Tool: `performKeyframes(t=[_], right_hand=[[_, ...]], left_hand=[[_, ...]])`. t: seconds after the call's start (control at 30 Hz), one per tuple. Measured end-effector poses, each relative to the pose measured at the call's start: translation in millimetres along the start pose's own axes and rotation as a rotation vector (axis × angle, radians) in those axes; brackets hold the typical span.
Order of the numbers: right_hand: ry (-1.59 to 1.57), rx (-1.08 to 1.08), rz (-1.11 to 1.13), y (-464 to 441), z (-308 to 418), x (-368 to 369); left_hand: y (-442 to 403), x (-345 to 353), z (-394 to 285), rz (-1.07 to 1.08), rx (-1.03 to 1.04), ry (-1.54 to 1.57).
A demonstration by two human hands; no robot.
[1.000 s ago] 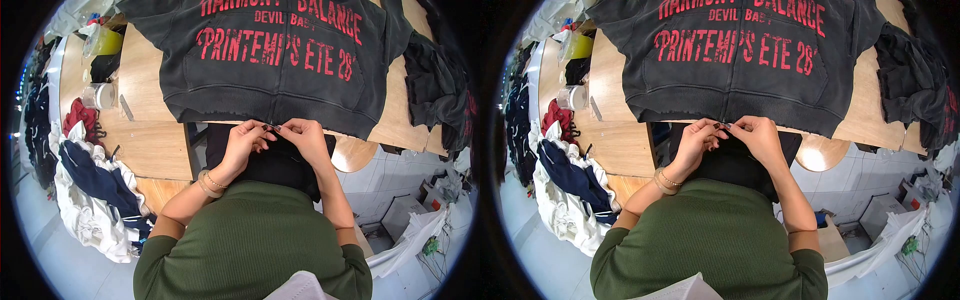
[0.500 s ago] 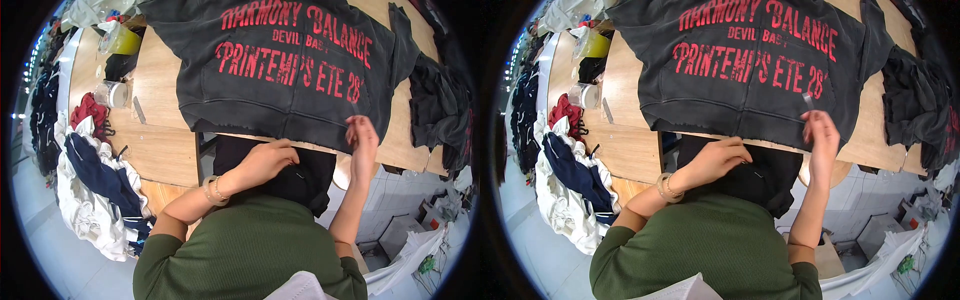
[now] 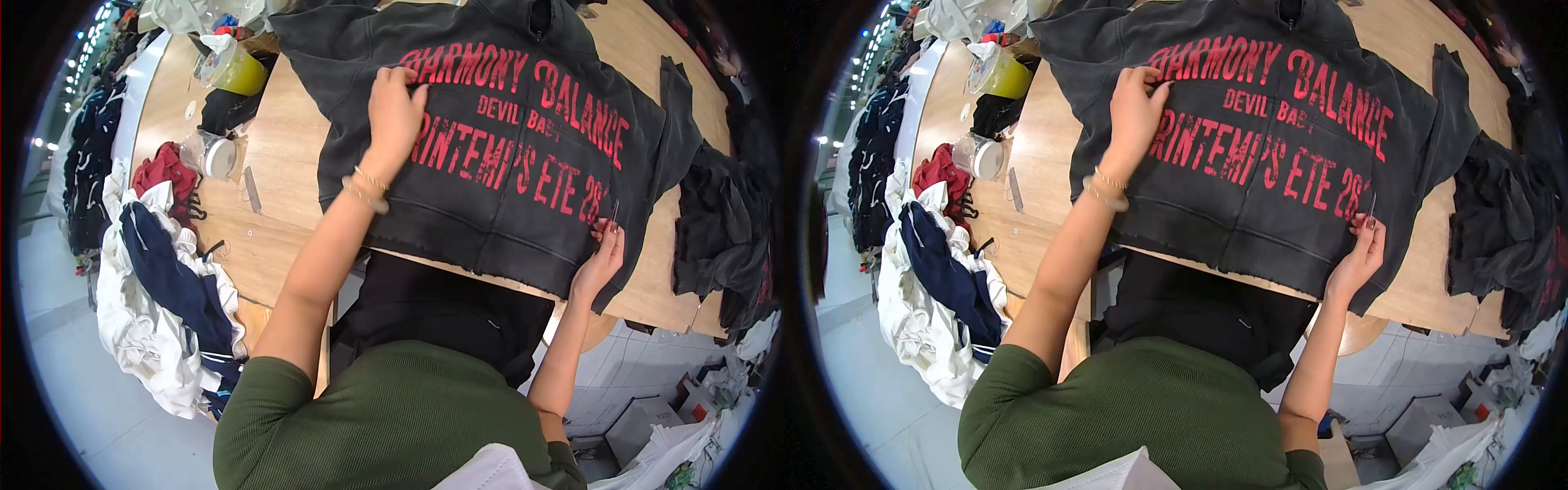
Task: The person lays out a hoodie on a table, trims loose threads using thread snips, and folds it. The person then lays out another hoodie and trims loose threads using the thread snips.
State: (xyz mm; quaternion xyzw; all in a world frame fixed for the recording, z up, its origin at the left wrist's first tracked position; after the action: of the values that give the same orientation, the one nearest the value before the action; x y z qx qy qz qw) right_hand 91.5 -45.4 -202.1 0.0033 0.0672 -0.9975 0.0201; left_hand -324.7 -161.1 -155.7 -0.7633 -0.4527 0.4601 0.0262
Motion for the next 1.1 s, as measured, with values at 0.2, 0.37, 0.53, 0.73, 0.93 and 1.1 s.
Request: performKeyframes(t=[0.2, 0.37, 0.53, 0.73, 0.93, 1.1], right_hand=[[-0.009, 0.057, 0.088, -6.5, 16.9, 28.2], [0.189, -0.08, 0.357, -28.2, 52.5, 113.5], [0.231, -0.122, 0.621, -41.0, 46.0, 222.5], [0.497, -0.441, 0.674, -35.3, 51.7, 300.9], [0.626, -0.556, 0.708, -24.4, 48.4, 329.1], [0.697, -0.599, 0.712, -22.6, 50.9, 338.6]], left_hand=[[-20.9, 30.0, 19.0, 0.149, -0.091, -0.117], [-27.8, 42.8, 48.9, 0.13, -0.23, 0.33], [-25.3, 46.2, 57.7, 0.17, -0.353, 0.624], [-20.4, 50.5, 61.1, 0.23, -0.501, 0.866], [-19.2, 52.0, 61.0, 0.23, -0.52, 0.911], [-19.3, 51.5, 59.5, 0.229, -0.507, 0.934]])
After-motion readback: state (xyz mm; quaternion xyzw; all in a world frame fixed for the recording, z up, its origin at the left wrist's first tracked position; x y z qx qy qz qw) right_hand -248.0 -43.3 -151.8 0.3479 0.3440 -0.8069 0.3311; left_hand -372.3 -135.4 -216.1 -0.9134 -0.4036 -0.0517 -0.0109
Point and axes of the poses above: each hand's wrist, its own y-axis away from the middle knuckle, its own x-axis out of the palm, z = x × y, the point moved 10 cm from there along -y, towards the middle knuckle, and after that the axes turned 4 degrees about -y, right-handed, at the moved point
